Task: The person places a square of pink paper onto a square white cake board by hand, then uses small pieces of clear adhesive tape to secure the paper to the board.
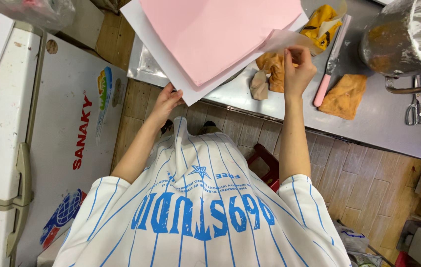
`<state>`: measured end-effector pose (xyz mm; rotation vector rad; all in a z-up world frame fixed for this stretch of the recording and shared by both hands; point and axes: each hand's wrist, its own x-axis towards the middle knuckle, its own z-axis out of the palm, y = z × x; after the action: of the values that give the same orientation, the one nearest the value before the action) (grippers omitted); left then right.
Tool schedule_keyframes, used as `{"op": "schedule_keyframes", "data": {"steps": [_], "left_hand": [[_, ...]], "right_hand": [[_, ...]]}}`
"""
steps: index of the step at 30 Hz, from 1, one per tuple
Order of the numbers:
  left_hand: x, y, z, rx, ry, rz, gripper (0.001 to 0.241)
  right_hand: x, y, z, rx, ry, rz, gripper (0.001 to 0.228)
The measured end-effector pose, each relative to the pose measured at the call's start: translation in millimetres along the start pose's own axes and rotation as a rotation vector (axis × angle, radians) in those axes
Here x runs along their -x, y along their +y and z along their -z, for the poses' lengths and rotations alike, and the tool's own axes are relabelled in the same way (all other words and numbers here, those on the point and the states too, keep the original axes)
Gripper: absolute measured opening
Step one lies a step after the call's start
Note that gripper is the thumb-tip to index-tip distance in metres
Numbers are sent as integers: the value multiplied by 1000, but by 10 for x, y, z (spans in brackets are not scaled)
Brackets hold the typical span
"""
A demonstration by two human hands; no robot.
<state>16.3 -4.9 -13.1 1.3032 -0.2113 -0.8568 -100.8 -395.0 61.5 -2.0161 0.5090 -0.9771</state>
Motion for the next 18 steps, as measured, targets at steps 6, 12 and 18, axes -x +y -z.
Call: {"op": "schedule_keyframes", "data": {"steps": [6,12,18], "left_hand": [[1,23,25,-16,9,9,60],[-9,10,74,29,20,14,60],[38,-31,175,91,34,13,55]], "right_hand": [[-174,173,159,27,31,-4,8],[-300,405,369,59,43,0,8],[-343,729,919,69,44,-41,9]]}}
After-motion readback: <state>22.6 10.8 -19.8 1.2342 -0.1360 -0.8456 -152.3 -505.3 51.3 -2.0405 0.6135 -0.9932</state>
